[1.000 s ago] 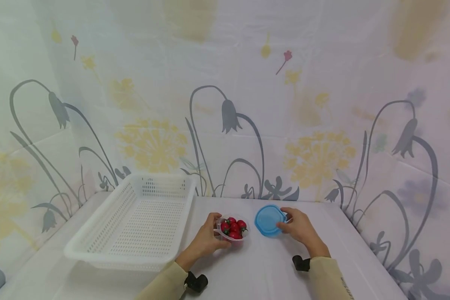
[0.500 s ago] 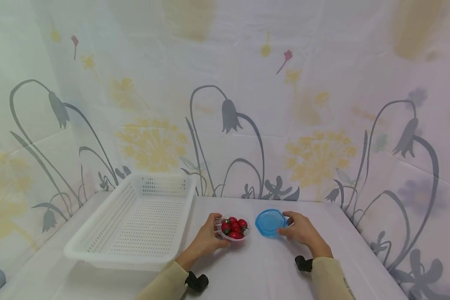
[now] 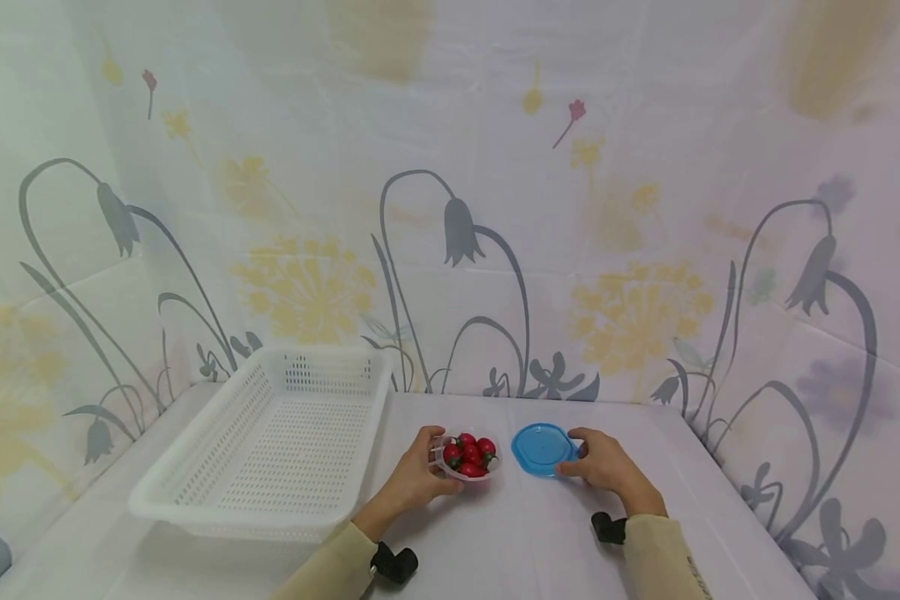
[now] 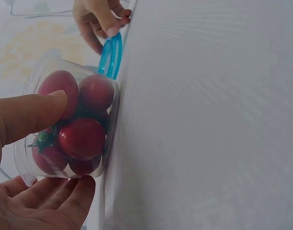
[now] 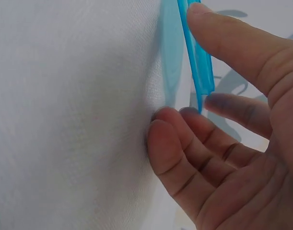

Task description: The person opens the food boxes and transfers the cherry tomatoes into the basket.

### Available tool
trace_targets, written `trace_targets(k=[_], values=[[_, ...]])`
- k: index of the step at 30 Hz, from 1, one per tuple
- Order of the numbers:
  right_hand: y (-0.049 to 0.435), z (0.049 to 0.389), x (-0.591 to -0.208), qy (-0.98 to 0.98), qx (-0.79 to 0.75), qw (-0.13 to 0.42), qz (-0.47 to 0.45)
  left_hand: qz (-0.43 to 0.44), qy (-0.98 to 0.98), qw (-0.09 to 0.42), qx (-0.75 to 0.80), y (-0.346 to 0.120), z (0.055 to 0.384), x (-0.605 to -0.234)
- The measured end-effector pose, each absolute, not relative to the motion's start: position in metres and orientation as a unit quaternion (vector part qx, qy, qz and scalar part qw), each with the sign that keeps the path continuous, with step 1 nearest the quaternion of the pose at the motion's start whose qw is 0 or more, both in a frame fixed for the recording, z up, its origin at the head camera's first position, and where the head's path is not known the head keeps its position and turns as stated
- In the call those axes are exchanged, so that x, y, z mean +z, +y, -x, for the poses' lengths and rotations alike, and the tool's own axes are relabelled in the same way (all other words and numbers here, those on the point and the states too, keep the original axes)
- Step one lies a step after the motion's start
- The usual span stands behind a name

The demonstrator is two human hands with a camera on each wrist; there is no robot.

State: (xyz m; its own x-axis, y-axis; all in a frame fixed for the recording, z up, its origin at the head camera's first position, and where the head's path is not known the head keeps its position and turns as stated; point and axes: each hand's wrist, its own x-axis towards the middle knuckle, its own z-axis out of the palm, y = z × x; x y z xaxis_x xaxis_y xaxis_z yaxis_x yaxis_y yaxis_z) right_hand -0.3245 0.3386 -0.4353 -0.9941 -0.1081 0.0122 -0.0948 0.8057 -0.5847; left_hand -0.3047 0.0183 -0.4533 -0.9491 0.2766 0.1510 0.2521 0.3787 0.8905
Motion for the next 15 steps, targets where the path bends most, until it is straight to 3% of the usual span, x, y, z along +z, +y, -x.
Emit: trace_targets(k=[15], values=[[0.3369,0.3256,-0.4296,0.963,-0.262,-0.005,0.057,-0.158,0.828,0.016,0.537,0.0193,0.3049,-0.4525]])
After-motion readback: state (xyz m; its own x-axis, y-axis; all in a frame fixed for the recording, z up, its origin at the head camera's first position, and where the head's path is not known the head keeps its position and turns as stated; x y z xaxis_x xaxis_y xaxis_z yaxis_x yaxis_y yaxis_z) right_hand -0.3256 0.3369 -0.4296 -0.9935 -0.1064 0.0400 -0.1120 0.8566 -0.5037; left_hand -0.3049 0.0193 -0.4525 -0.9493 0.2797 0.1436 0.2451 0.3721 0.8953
